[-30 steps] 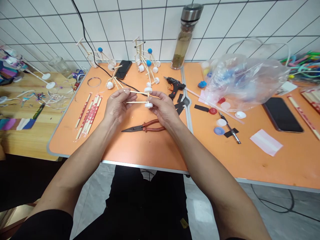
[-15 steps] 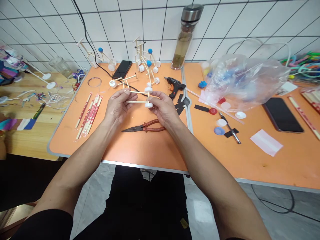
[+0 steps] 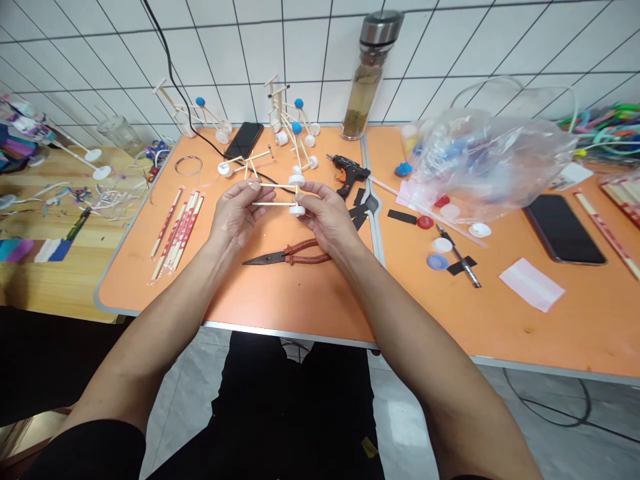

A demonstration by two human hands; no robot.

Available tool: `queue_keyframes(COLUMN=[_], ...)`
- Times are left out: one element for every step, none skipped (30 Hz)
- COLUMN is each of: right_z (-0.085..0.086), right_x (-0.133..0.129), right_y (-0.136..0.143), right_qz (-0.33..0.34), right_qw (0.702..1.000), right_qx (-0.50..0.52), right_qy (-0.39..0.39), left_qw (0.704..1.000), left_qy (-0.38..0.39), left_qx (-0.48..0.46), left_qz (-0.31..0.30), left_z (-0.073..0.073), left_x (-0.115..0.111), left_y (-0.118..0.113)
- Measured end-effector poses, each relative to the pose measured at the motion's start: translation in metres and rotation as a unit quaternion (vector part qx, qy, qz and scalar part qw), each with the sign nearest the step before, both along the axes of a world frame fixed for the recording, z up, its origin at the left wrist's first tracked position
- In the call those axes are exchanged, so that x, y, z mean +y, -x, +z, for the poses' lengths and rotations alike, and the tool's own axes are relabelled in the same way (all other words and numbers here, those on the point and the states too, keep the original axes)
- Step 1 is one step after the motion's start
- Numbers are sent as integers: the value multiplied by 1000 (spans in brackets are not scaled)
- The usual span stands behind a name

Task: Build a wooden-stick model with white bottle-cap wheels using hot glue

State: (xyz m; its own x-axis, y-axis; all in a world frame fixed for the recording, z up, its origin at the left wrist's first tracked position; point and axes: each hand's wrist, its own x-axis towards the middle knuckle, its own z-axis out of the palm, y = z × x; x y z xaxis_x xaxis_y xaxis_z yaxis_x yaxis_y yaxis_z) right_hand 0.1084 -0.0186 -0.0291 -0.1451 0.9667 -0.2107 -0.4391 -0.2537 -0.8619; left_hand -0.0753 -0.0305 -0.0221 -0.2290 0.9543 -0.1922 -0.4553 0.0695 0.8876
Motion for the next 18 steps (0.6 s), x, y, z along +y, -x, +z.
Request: queue_keyframes(right_z=[0,1,1,1,0,0,0,-1,-1,-2,-2,-2,-3,-3,-3,-2,-2,-1], right_x=[0,0,-1,-1,-1,0,0,0,0,1,1,1,1,1,1,1,1,0], right_y=[0,0,0,0,0,0,-1,-1,-2,-2,-2,-2,-2,-2,-2,-2,-2,-2], right_qz=[0,0,0,0,0,1,3,4,6,8,9,9,8,7,6,6,6,5], right_qw=[1000,1000,1000,1000,1000,1000,1000,1000,1000,1000,1000,1000,1000,1000,1000,1000,1000,1000], right_qx=[-1,-2,-3,-4,-4,-4,-5,-5,-5,-3,-2,0,1,2,2,2,2,2], right_qy=[-1,-1,-2,-2,-2,-2,-3,-5,-7,-9,-10,-10,-10,-10,-10,-11,-11,-10], left_qw=[1000,1000,1000,1000,1000,1000,1000,1000,1000,1000,1000,1000,1000,1000,1000,1000,1000,1000], left_qy=[1,3,5,6,7,7,7,7,8,11,14,17,20,21,21,19,19,19], left_qx=[2,4,6,6,6,5,3,1,-2,-3,-5,-6,-7,-9,-11,-12,-12,-11], left_qz=[0,1,1,0,-1,-2,-4,-5,-7,-9,-10,-12,-13,-14,-14,-14,-14,-15], left_z=[0,0,0,0,0,0,0,0,1,1,1,2,2,3,3,3,3,3], left_x=[0,0,0,0,0,0,0,-1,-1,-1,-1,-1,-1,-1,-1,-1,-1,-1], left_y=[0,0,0,0,0,0,0,0,0,0,0,0,0,-1,-1,-1,-1,0])
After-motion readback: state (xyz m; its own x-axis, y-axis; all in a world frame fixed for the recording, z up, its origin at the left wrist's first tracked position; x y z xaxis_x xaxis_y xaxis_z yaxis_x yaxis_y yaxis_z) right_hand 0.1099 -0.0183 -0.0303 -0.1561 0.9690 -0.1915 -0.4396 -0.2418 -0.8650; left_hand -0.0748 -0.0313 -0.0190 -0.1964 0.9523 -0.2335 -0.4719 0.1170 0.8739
